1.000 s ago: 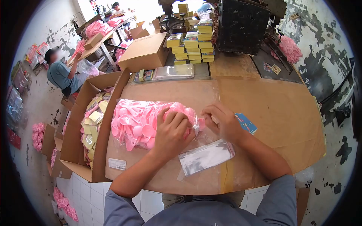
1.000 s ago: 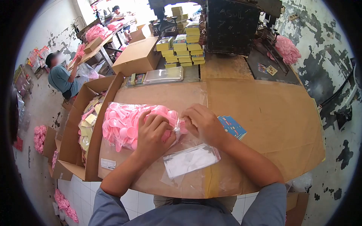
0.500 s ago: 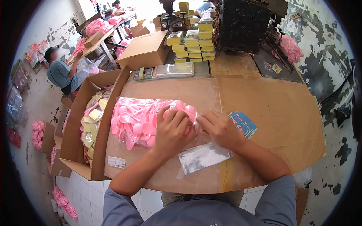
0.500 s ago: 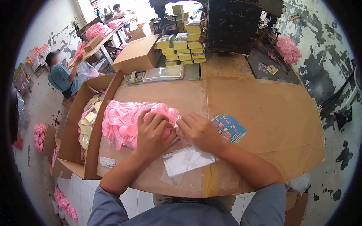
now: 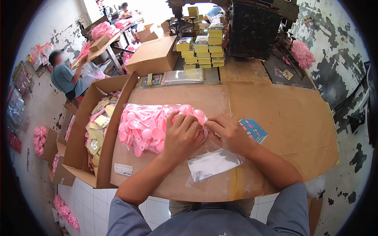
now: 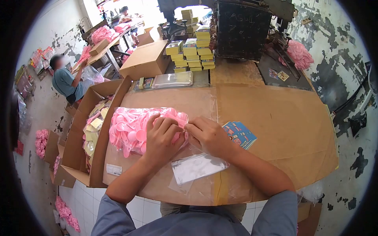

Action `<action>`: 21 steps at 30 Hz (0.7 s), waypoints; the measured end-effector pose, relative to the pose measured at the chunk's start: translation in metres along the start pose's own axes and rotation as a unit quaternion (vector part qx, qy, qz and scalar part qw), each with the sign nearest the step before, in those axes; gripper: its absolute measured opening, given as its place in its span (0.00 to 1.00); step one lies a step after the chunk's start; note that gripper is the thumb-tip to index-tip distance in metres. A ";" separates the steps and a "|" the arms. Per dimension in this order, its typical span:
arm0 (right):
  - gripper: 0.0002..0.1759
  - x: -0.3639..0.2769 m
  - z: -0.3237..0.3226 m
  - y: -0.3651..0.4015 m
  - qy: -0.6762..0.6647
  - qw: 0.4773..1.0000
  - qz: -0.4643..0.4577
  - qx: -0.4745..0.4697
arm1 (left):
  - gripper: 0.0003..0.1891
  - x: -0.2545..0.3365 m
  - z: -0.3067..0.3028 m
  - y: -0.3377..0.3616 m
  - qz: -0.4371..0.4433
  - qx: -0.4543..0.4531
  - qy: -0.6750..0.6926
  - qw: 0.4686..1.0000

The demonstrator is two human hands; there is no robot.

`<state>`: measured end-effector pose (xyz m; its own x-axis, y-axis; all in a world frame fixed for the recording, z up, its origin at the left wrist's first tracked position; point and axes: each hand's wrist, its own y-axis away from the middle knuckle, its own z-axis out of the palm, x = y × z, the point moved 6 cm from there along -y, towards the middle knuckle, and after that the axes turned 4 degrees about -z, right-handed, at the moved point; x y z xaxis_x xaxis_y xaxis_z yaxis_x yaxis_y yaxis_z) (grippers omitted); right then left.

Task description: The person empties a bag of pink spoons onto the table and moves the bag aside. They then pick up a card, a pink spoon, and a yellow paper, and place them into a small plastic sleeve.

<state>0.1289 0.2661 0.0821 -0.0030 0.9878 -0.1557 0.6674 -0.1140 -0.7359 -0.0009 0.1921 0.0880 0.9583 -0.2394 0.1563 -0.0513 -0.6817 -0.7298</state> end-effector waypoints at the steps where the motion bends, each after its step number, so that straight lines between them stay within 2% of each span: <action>1: 0.15 0.000 0.000 0.000 0.009 1.000 0.009 -0.017 | 0.08 0.000 0.001 0.001 0.005 0.003 -0.006 1.000; 3: 0.15 0.001 0.001 0.001 0.026 0.998 0.030 -0.052 | 0.08 0.000 0.003 0.001 0.012 0.003 -0.018 1.000; 6: 0.15 0.004 0.001 0.000 0.025 0.996 0.003 -0.090 | 0.09 0.000 0.005 0.002 0.019 0.002 -0.031 0.999; 9: 0.14 0.015 0.003 0.002 -0.018 0.993 0.021 -0.112 | 0.09 0.002 0.006 0.001 0.026 0.006 -0.037 0.999; 12: 0.11 0.015 0.004 0.002 -0.003 0.994 0.061 -0.093 | 0.09 0.005 0.006 0.000 0.028 0.005 -0.039 0.999; 15: 0.06 0.029 0.009 0.008 -0.078 0.986 0.142 -0.037 | 0.10 0.007 0.006 -0.001 0.030 0.005 -0.040 0.999; 18: 0.07 0.050 0.013 0.016 -0.197 0.923 0.329 0.013 | 0.10 0.006 0.006 -0.001 0.029 0.002 -0.031 0.999; 19: 0.07 0.058 0.023 0.025 -0.299 0.877 0.375 0.031 | 0.11 0.007 0.005 -0.002 0.027 0.004 -0.027 0.999; 21: 0.08 0.071 0.049 0.042 -0.490 0.745 0.447 0.067 | 0.11 0.005 0.001 -0.005 0.011 0.017 -0.017 1.000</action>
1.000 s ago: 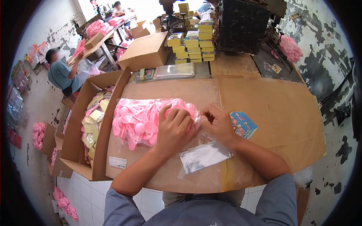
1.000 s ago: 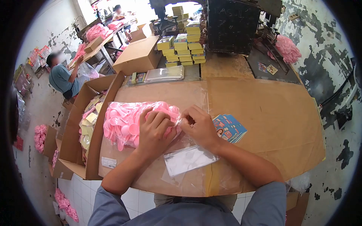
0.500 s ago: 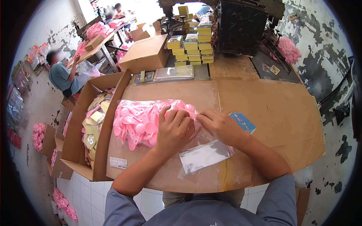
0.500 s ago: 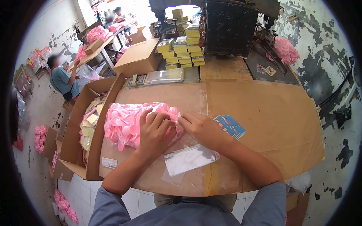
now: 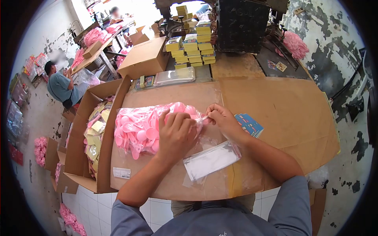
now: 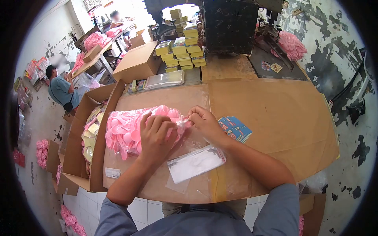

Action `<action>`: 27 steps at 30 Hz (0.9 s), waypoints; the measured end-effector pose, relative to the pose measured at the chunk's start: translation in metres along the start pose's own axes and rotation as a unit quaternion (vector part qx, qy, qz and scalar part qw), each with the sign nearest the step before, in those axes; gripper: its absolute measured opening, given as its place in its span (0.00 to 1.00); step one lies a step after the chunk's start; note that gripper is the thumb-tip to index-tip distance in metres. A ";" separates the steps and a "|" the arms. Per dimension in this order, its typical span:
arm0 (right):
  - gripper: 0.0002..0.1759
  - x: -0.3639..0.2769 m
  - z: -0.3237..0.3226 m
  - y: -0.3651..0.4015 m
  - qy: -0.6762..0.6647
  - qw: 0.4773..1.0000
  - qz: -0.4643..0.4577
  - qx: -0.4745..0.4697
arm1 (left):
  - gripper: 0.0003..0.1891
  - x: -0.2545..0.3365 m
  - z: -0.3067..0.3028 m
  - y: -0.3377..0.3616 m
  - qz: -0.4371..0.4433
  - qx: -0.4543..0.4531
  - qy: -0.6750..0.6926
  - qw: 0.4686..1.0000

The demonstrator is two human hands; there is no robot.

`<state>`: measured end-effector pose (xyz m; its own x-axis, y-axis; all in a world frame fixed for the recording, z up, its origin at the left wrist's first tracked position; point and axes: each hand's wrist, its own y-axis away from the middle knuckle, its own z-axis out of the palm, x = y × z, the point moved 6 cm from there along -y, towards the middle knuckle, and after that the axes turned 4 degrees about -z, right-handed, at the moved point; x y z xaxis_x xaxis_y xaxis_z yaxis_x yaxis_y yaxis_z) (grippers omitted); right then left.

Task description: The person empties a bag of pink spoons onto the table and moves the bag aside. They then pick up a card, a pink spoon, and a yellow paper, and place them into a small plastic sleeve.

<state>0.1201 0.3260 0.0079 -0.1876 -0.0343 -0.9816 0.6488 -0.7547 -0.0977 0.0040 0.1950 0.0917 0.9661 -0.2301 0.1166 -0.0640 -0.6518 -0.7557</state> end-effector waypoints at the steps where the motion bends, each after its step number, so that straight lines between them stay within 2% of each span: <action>1: 0.08 -0.006 -0.001 0.000 0.066 0.995 -0.075 -0.009 | 0.11 -0.003 -0.002 -0.002 -0.015 0.012 0.004 1.000; 3: 0.09 -0.027 0.008 0.002 0.193 0.955 -0.225 -0.030 | 0.12 -0.011 -0.008 -0.003 -0.045 0.030 0.025 0.998; 6: 0.10 -0.063 0.030 0.024 0.385 0.828 -0.407 -0.022 | 0.12 -0.019 -0.015 -0.003 -0.065 0.049 0.067 0.994; 9: 0.11 -0.046 0.023 0.015 0.414 0.843 -0.340 -0.050 | 0.11 -0.023 -0.027 -0.002 -0.050 0.083 0.071 0.993; 11: 0.11 -0.048 0.007 0.009 0.378 0.889 -0.258 0.000 | 0.10 -0.031 -0.044 -0.002 -0.049 0.130 0.049 0.989; 12: 0.10 -0.049 0.000 0.006 0.358 0.908 -0.216 0.024 | 0.09 -0.043 -0.053 -0.004 -0.075 0.158 0.070 0.982; 14: 0.13 -0.057 -0.007 0.004 0.410 0.875 -0.254 0.049 | 0.09 -0.052 -0.064 -0.012 -0.136 0.187 0.101 0.968; 15: 0.14 -0.061 -0.008 0.004 0.435 0.856 -0.273 0.059 | 0.07 -0.052 -0.065 -0.013 -0.117 0.187 0.062 0.973; 18: 0.22 -0.080 0.015 0.027 0.504 0.720 -0.472 0.072 | 0.06 -0.053 -0.061 -0.020 -0.174 0.113 0.113 0.972; 19: 0.24 -0.080 0.027 0.031 0.502 0.720 -0.479 0.016 | 0.06 -0.052 -0.059 -0.021 -0.181 0.122 0.116 0.969; 21: 0.27 -0.078 0.052 0.043 0.497 0.711 -0.488 -0.096 | 0.06 -0.041 -0.060 -0.027 -0.128 0.117 0.074 0.982; 23: 0.23 -0.071 0.047 0.037 0.455 0.796 -0.390 -0.083 | 0.07 -0.028 -0.065 -0.037 -0.086 0.111 0.057 0.989; 25: 0.19 -0.073 0.046 0.035 0.462 0.804 -0.363 -0.091 | 0.07 -0.033 -0.067 -0.047 -0.104 0.107 0.036 0.988; 26: 0.17 -0.077 0.045 0.040 0.492 0.774 -0.384 -0.107 | 0.08 -0.036 -0.068 -0.052 -0.115 0.105 0.025 0.987; 27: 0.16 -0.081 0.046 0.045 0.519 0.743 -0.403 -0.125 | 0.09 -0.048 -0.067 -0.057 -0.161 0.097 0.038 0.982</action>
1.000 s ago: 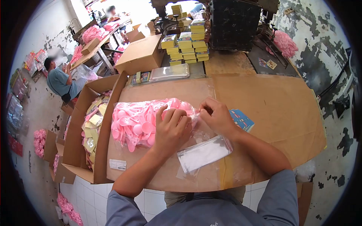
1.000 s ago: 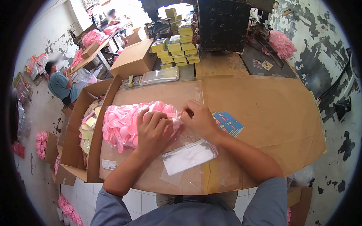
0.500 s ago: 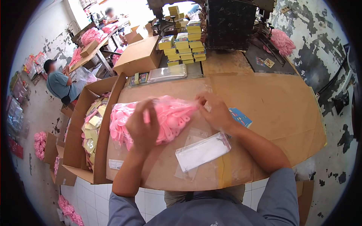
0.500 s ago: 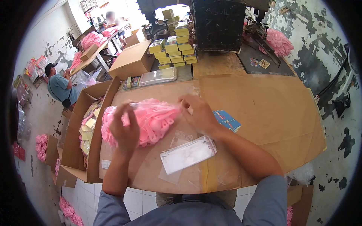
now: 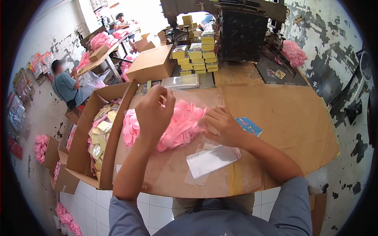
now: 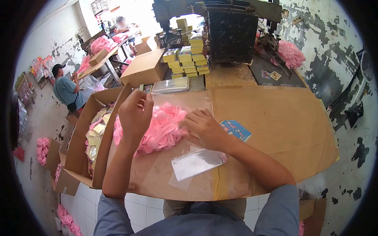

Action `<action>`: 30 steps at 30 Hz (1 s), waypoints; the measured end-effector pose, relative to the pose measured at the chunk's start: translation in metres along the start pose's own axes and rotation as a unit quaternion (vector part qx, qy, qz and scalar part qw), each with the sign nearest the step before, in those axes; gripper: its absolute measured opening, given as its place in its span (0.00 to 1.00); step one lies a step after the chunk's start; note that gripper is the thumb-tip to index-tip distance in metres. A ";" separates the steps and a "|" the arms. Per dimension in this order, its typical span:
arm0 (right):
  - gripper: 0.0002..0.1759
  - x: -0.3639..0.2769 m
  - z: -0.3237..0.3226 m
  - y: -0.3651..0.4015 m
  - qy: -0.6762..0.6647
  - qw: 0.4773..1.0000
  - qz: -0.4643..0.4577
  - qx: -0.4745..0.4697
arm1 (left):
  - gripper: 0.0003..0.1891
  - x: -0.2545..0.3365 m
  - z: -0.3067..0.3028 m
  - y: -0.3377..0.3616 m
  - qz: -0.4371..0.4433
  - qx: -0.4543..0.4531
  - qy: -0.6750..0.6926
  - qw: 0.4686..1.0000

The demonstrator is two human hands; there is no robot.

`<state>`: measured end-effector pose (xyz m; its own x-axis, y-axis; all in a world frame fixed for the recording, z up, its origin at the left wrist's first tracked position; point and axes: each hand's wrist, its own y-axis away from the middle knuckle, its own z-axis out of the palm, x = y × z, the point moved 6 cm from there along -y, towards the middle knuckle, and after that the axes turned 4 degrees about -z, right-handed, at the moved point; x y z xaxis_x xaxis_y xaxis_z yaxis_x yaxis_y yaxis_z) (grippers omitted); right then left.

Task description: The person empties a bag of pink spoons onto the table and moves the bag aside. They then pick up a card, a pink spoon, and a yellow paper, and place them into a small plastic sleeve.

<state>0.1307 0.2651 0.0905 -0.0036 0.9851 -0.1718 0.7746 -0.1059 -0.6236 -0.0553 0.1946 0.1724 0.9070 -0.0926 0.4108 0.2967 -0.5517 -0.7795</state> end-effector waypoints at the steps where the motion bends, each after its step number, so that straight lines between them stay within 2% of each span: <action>1: 0.14 -0.004 -0.002 -0.003 -0.025 0.999 -0.015 -0.019 | 0.10 -0.007 0.000 -0.006 -0.018 0.005 0.000 1.000; 3: 0.11 -0.011 -0.008 -0.009 -0.073 0.995 -0.046 -0.058 | 0.12 -0.021 0.001 -0.018 -0.052 0.017 0.001 0.999; 4: 0.12 -0.009 -0.006 -0.007 -0.063 0.993 -0.054 -0.086 | 0.13 -0.030 0.000 -0.024 -0.078 0.025 0.050 0.995; 7: 0.15 0.000 -0.010 -0.001 -0.011 0.987 -0.068 -0.145 | 0.14 -0.033 -0.011 -0.021 -0.073 0.014 0.103 0.992; 8: 0.16 0.001 -0.015 0.000 0.016 0.987 -0.065 -0.147 | 0.09 -0.039 -0.013 -0.013 -0.091 -0.046 0.125 0.987; 9: 0.16 0.003 -0.020 0.001 0.043 0.986 -0.062 -0.148 | 0.08 -0.041 -0.018 -0.006 -0.082 -0.044 0.180 0.979; 11: 0.18 0.033 -0.007 0.014 -0.020 0.976 0.087 -0.200 | 0.06 -0.050 -0.027 0.009 -0.061 -0.037 0.286 0.956; 12: 0.19 0.042 -0.003 0.017 -0.051 0.967 0.148 -0.200 | 0.11 -0.068 -0.037 0.014 -0.072 -0.070 0.233 0.967; 13: 0.20 0.052 0.000 0.021 -0.080 0.955 0.209 -0.194 | 0.13 -0.081 -0.049 0.019 -0.053 -0.042 0.122 0.990; 14: 0.22 0.057 0.000 0.021 -0.107 0.947 0.255 -0.163 | 0.15 -0.094 -0.061 0.024 0.004 -0.004 -0.016 1.000; 15: 0.24 0.058 0.001 0.018 -0.098 0.944 0.272 -0.161 | 0.18 -0.107 -0.069 0.031 0.059 0.036 -0.154 0.986; 16: 0.26 0.059 0.002 0.016 -0.089 0.940 0.289 -0.158 | 0.19 -0.129 -0.072 0.041 -0.003 0.039 -0.174 0.984; 18: 0.32 0.054 0.006 0.010 -0.001 0.941 0.266 -0.207 | 0.21 -0.171 -0.074 0.061 -0.127 0.044 -0.212 0.968; 21: 0.41 0.062 0.034 0.008 0.028 0.942 0.184 -0.280 | 0.25 -0.221 -0.056 0.082 -0.337 -0.107 -0.052 0.934; 22: 0.42 0.068 0.038 0.007 -0.006 0.950 0.187 -0.250 | 0.22 -0.222 -0.056 0.083 -0.313 -0.074 -0.014 0.947; 24: 0.47 0.077 0.038 0.002 -0.068 0.962 0.190 -0.183 | 0.21 -0.225 -0.065 0.084 -0.281 -0.016 -0.022 0.959; 26: 0.46 0.076 0.031 -0.001 -0.112 0.966 0.167 -0.160 | 0.18 -0.230 -0.072 0.085 -0.257 0.061 0.011 0.964; 29: 0.44 0.076 0.036 0.001 -0.156 0.962 0.155 -0.161 | 0.17 -0.250 -0.087 0.091 -0.312 0.151 0.108 0.932; 30: 0.43 0.076 0.040 0.005 -0.167 0.959 0.157 -0.167 | 0.16 -0.276 -0.086 0.099 -0.351 0.173 0.189 0.900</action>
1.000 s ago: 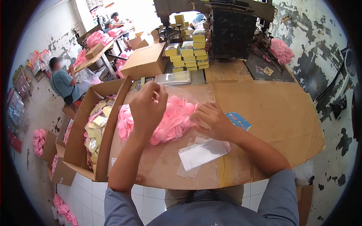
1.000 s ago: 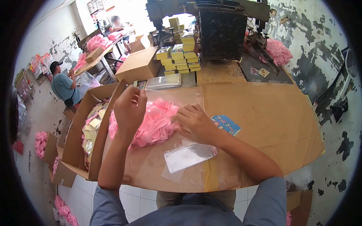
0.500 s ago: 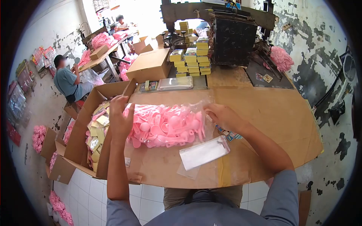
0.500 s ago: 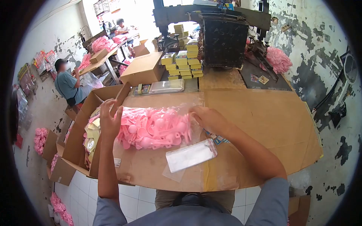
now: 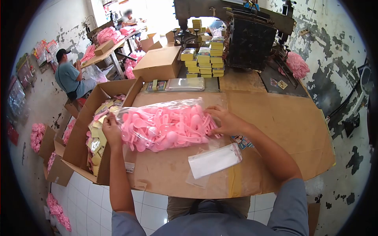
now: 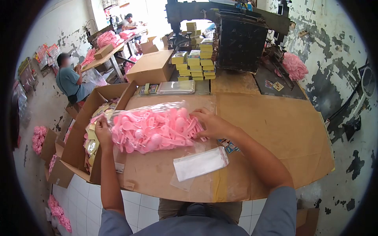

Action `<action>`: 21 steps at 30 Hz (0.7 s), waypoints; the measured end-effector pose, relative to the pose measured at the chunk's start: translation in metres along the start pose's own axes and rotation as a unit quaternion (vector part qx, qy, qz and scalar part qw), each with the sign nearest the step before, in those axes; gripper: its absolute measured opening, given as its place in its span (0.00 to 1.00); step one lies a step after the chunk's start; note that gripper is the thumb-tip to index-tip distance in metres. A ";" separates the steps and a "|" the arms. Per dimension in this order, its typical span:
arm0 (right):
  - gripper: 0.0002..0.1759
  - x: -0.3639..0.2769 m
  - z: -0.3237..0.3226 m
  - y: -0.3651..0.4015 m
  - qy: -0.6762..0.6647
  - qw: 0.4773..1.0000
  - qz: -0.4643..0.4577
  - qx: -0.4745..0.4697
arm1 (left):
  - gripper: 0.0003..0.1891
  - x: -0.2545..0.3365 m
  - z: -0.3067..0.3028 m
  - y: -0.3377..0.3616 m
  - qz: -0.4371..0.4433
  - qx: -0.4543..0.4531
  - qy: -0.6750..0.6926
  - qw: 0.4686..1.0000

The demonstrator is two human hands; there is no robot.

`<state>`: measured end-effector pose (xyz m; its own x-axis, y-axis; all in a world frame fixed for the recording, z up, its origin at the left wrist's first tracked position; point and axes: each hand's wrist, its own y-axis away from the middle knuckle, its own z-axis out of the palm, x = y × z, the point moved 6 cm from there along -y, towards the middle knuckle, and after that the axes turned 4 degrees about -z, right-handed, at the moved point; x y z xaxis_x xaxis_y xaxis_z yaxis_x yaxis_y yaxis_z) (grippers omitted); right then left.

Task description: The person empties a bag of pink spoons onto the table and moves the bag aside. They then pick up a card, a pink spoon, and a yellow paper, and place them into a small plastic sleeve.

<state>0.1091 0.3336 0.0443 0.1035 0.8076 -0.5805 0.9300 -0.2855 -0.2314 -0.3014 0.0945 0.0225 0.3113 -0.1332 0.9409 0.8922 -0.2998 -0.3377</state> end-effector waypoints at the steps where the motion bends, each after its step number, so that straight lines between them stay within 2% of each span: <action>1: 0.41 0.002 0.003 0.002 0.005 0.999 0.034 -0.011 | 0.16 -0.005 -0.002 -0.001 -0.045 0.006 0.064 0.997; 3: 0.39 0.005 0.004 0.003 0.018 0.994 0.099 -0.030 | 0.16 -0.015 -0.001 -0.004 -0.132 0.020 0.193 0.972; 4: 0.37 0.007 0.002 0.002 0.008 0.996 0.089 -0.023 | 0.16 -0.018 -0.003 -0.007 -0.133 -0.004 0.201 0.970; 6: 0.33 0.017 0.002 -0.002 -0.013 0.998 0.065 -0.006 | 0.17 -0.020 -0.007 -0.010 -0.091 -0.054 0.109 0.988; 9: 0.27 0.026 -0.003 -0.010 0.014 0.998 0.056 0.037 | 0.17 0.009 0.007 0.012 -0.029 -0.106 -0.027 0.994; 11: 0.25 0.026 -0.017 -0.008 -0.028 0.991 0.119 0.055 | 0.17 0.006 0.014 0.018 0.012 -0.129 -0.074 0.989; 12: 0.24 0.026 -0.026 -0.010 -0.048 0.985 0.150 0.064 | 0.16 0.003 0.015 0.018 -0.002 -0.143 -0.064 0.988; 15: 0.21 0.058 -0.065 -0.011 -0.006 0.972 0.207 0.115 | 0.14 0.003 0.013 0.017 -0.003 -0.124 -0.112 0.986; 18: 0.20 0.126 -0.092 -0.004 0.115 0.950 0.127 0.260 | 0.13 -0.008 0.017 0.014 0.043 -0.101 -0.071 0.991; 21: 0.22 0.100 -0.076 -0.007 0.300 0.908 -0.027 0.292 | 0.15 -0.021 0.019 0.009 0.058 -0.067 -0.068 0.994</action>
<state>0.1399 0.4560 0.0473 0.3990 0.9145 -0.0674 0.6128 -0.3206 -0.7223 -0.2937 0.1120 0.0005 0.4580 -0.0484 0.8877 0.7994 -0.4144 -0.4350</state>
